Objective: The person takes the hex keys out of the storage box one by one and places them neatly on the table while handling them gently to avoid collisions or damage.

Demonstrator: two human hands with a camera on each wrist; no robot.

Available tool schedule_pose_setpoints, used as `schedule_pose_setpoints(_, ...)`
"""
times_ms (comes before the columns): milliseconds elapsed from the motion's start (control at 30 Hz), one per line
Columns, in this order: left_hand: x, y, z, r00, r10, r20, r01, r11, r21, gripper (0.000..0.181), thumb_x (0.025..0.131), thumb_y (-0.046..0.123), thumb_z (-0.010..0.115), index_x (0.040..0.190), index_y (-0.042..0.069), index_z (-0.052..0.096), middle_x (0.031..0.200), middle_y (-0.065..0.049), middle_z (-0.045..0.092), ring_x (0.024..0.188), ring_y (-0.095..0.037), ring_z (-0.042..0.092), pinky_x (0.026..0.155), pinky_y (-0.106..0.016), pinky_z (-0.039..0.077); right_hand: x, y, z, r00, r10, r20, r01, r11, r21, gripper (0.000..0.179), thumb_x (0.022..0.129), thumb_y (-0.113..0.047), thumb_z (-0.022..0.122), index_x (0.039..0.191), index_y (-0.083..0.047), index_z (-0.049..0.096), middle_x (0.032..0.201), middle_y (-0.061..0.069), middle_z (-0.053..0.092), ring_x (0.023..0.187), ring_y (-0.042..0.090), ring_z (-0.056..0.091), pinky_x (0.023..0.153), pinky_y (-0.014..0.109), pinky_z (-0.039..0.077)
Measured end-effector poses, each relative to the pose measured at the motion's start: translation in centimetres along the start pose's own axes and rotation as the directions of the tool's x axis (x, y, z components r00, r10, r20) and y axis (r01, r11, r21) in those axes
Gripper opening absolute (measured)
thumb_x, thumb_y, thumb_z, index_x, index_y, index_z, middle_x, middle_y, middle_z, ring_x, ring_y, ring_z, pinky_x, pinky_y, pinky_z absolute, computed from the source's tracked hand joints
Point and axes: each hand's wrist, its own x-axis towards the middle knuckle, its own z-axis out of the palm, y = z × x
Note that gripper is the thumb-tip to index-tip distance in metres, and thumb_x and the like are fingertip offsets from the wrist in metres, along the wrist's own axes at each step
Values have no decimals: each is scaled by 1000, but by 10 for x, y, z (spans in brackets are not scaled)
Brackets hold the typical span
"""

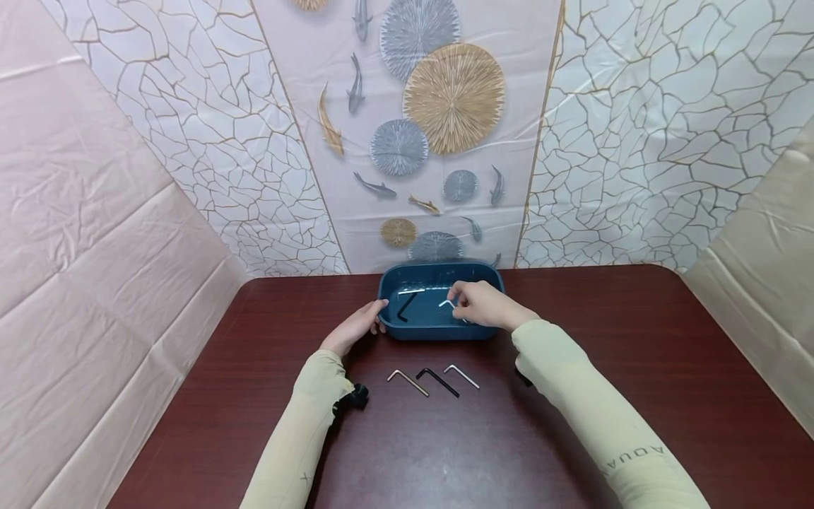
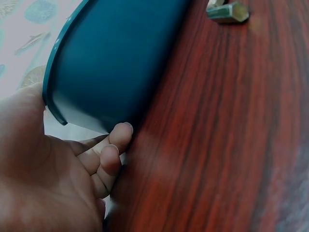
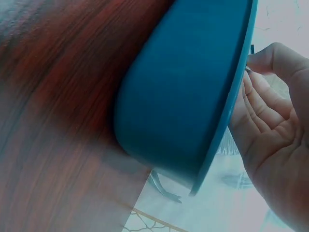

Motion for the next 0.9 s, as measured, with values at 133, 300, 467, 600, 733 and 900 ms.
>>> schedule_pose_setpoints(133, 1, -4, -1, 1000, 3, 8, -3, 1000, -3, 50, 104, 56, 39, 114, 11, 57, 93, -8, 60, 87, -25, 54, 93, -43, 38, -6, -1, -1, 1000, 8, -18, -7, 1000, 17, 31, 100, -10, 59, 129, 1, 56, 91, 12, 66, 68, 23, 62, 66, 34, 51)
schedule_pose_setpoints(300, -2, -5, 0, 1000, 4, 6, -4, 1000, 1, 49, 104, 57, 38, 105, 11, 55, 94, -8, 60, 86, -25, 53, 92, -42, 39, -13, -2, -3, 997, 11, -72, -9, 1000, 28, 30, 99, -10, 61, 128, -2, 58, 91, 8, 65, 68, 22, 63, 66, 35, 53)
schedule_pose_setpoints(467, -2, -6, 2, 1000, 6, 4, -6, 1000, -8, 46, 105, 54, 38, 109, 13, 56, 94, -8, 60, 87, -24, 53, 92, -42, 38, -26, -1, -6, 992, 28, -119, -23, 999, 44, 30, 99, -11, 61, 128, -3, 59, 90, 7, 64, 69, 22, 63, 64, 35, 52)
schedule_pose_setpoints(600, -3, -5, 1, 1000, -6, -2, 6, 1000, -3, 46, 104, 56, 38, 106, 13, 56, 94, -7, 60, 89, -25, 53, 93, -43, 38, -42, 0, -7, 990, 23, -141, -15, 998, 59, 28, 97, -9, 60, 125, -4, 59, 88, 9, 65, 68, 22, 62, 63, 35, 51)
schedule_pose_setpoints(733, -3, -2, 0, 1000, -13, 1, 13, 1000, 11, 48, 104, 57, 38, 109, 12, 56, 95, -7, 61, 90, -25, 54, 94, -43, 37, -63, 0, -4, 990, 24, -141, -12, 996, 84, 27, 97, -6, 61, 124, -4, 60, 86, 8, 65, 67, 23, 62, 61, 33, 51)
schedule_pose_setpoints(900, 0, 1, -1, 1000, -20, -5, 20, 999, 25, 52, 103, 57, 38, 124, 12, 56, 95, -7, 62, 91, -25, 55, 95, -44, 38, -83, 2, 0, 992, 23, -122, -13, 996, 86, 26, 96, -5, 64, 122, -4, 61, 83, 3, 63, 67, 23, 61, 59, 30, 50)
